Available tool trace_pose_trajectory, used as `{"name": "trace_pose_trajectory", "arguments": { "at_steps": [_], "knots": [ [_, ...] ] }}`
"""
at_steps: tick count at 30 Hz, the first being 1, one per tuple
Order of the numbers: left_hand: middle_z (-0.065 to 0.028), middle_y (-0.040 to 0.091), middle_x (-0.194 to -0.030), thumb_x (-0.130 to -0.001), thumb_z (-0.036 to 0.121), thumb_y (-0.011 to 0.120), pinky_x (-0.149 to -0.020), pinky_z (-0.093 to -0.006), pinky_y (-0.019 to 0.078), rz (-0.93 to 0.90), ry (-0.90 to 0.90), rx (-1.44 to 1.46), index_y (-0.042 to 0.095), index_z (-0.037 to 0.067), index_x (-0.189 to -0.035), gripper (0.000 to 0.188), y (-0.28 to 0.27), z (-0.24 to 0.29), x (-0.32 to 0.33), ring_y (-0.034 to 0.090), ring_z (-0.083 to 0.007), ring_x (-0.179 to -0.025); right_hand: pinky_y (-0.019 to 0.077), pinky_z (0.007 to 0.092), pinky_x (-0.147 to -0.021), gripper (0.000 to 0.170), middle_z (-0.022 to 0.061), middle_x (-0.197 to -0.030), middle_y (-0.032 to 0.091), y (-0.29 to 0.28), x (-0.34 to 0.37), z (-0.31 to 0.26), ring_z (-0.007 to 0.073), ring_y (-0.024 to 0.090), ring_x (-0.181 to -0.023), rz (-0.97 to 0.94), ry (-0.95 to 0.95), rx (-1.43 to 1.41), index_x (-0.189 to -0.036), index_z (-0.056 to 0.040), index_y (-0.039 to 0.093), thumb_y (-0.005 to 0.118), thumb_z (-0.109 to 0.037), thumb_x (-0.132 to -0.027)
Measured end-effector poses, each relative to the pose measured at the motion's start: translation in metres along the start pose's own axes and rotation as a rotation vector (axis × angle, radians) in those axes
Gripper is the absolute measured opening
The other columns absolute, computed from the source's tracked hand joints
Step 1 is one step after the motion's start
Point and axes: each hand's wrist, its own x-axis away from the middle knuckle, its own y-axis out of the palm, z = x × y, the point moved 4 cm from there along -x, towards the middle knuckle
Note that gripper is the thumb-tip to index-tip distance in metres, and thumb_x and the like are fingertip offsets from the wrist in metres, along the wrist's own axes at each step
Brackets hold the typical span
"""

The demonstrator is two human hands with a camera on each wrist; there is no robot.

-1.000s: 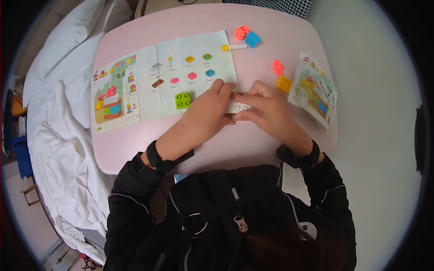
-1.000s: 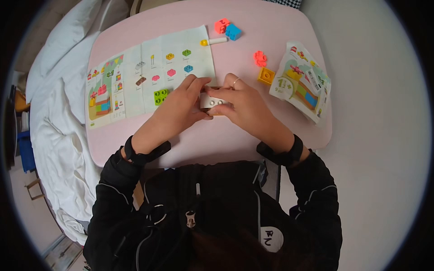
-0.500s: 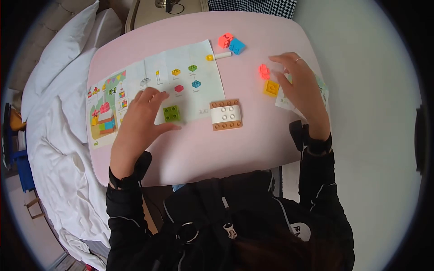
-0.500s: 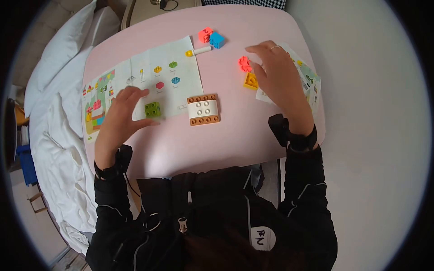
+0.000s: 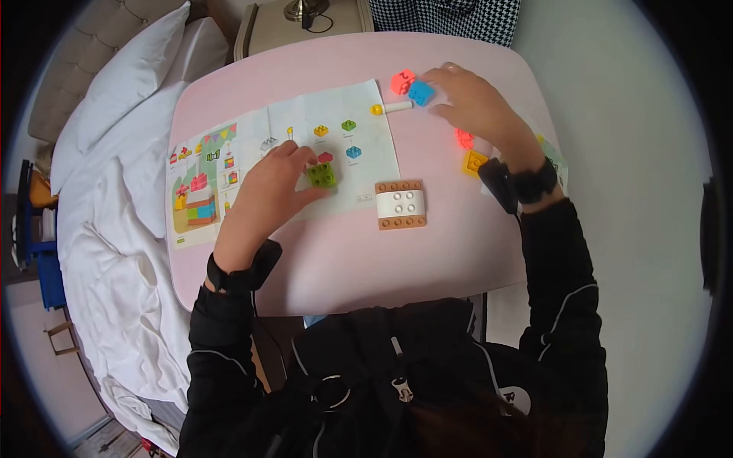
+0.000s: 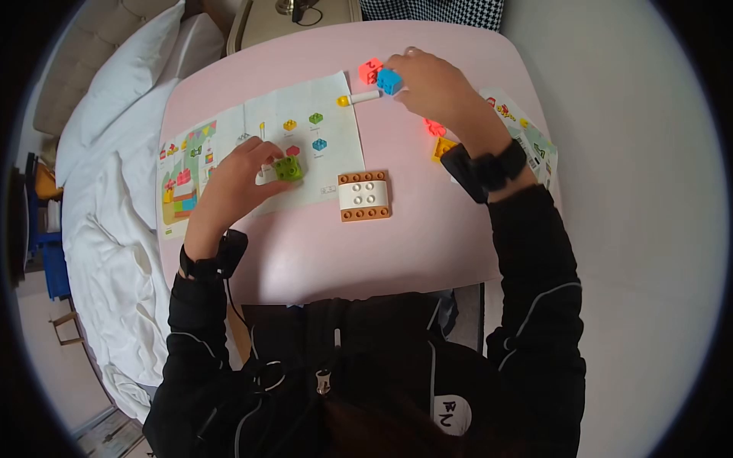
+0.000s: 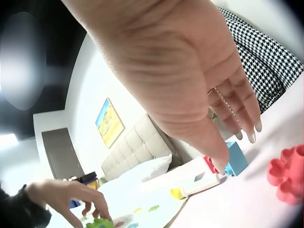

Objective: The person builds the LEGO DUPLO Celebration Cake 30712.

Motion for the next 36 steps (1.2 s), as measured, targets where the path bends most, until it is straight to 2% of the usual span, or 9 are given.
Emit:
{"name": "trace_pose_trajectory", "arguments": {
  "at_steps": [2, 12, 14, 16, 18, 28, 30, 32, 36],
  "knots": [
    [-0.0120, 0.062, -0.096, -0.078, 0.022, 0.079, -0.079, -0.0391, 0.0499, 0.076, 0.226, -0.122, 0.065, 0.003, -0.106, 0.037, -0.006, 0.010, -0.009, 0.062, -0.0296, -0.088, 0.0501, 0.0397, -0.085, 0.040, 0.0118, -0.109, 0.062, 0.012, -0.015, -0.009, 0.0307, 0.062, -0.098, -0.145, 0.074, 0.209, -0.120, -0.0096, 0.058, 0.070, -0.015, -0.083],
    [-0.0163, 0.065, -0.104, -0.086, 0.022, 0.070, -0.082, -0.0415, 0.0513, 0.155, 0.448, -0.142, 0.066, 0.008, -0.114, 0.032, 0.020, 0.060, -0.195, 0.064, -0.0328, -0.096, 0.0519, 0.0377, -0.083, 0.024, 0.0129, -0.099, 0.067, 0.017, -0.011, 0.009, 0.0308, 0.065, -0.096, -0.198, 0.136, -0.072, -0.110, -0.0078, 0.057, 0.065, -0.008, -0.088],
    [-0.0162, 0.067, -0.107, -0.085, 0.021, 0.069, -0.081, -0.0412, 0.0526, -0.170, 0.320, -0.287, 0.065, 0.007, -0.117, 0.034, 0.038, 0.061, -0.213, 0.065, -0.0334, -0.096, 0.0530, 0.0344, -0.079, 0.025, 0.0129, -0.102, 0.065, 0.020, -0.006, 0.023, 0.0286, 0.066, -0.092, -0.286, 0.305, -0.355, -0.114, -0.0077, 0.059, 0.063, -0.009, -0.090],
    [-0.0163, 0.067, -0.108, -0.086, 0.020, 0.068, -0.081, -0.0397, 0.0533, -0.190, 0.336, -0.295, 0.065, 0.007, -0.117, 0.033, 0.041, 0.061, -0.216, 0.066, -0.0317, -0.094, 0.0530, 0.0330, -0.079, 0.026, 0.0131, -0.106, 0.064, 0.019, -0.003, 0.029, 0.0275, 0.065, -0.092, -0.210, 0.236, -0.298, -0.116, -0.0080, 0.060, 0.063, -0.010, -0.091],
    [-0.0164, 0.068, -0.108, -0.087, 0.019, 0.067, -0.080, -0.0381, 0.0540, -0.212, 0.350, -0.311, 0.066, 0.007, -0.117, 0.032, 0.038, 0.058, -0.214, 0.068, -0.0299, -0.093, 0.0530, 0.0316, -0.079, 0.027, 0.0133, -0.110, 0.062, 0.021, 0.000, 0.034, 0.0264, 0.065, -0.091, -0.130, 0.164, -0.247, -0.118, -0.0082, 0.061, 0.063, -0.010, -0.091],
    [-0.0063, 0.064, -0.121, -0.099, 0.019, 0.059, -0.095, -0.0289, 0.0501, -0.273, 0.128, 0.729, 0.063, 0.003, -0.125, 0.031, -0.009, 0.020, -0.092, 0.062, -0.0140, -0.109, 0.0492, 0.0395, -0.086, 0.032, 0.0153, -0.108, 0.059, 0.019, 0.014, 0.003, 0.0336, 0.060, -0.097, -0.100, 0.121, 0.053, -0.116, -0.0045, 0.059, 0.067, -0.013, -0.086],
    [-0.0073, 0.062, -0.125, -0.097, 0.016, 0.062, -0.098, -0.0291, 0.0477, -0.316, -0.023, 0.923, 0.059, 0.002, -0.129, 0.036, -0.011, 0.023, -0.054, 0.060, -0.0143, -0.114, 0.0486, 0.0397, -0.087, 0.032, 0.0154, -0.108, 0.059, 0.019, 0.014, 0.001, 0.0346, 0.059, -0.098, -0.117, 0.123, 0.073, -0.115, -0.0046, 0.059, 0.067, -0.012, -0.085],
    [-0.0074, 0.060, -0.128, -0.093, 0.012, 0.066, -0.099, -0.0298, 0.0472, -0.326, 0.021, 1.097, 0.056, 0.002, -0.131, 0.040, -0.004, 0.021, -0.028, 0.060, -0.0150, -0.114, 0.0483, 0.0394, -0.088, 0.032, 0.0146, -0.107, 0.060, 0.016, 0.019, -0.005, 0.0344, 0.059, -0.099, -0.138, 0.128, 0.102, -0.116, -0.0049, 0.059, 0.066, -0.012, -0.086],
    [-0.0073, 0.060, -0.127, -0.083, -0.001, 0.073, -0.094, -0.0289, 0.0504, -0.210, 0.005, 1.029, 0.059, 0.000, -0.125, 0.045, 0.008, 0.025, 0.001, 0.062, -0.0174, -0.111, 0.0502, 0.0417, -0.083, 0.029, 0.0145, -0.100, 0.060, -0.010, 0.044, -0.032, 0.0349, 0.061, -0.096, 0.006, 0.005, 0.020, -0.111, -0.0050, 0.059, 0.066, -0.011, -0.084]
  ]
}}
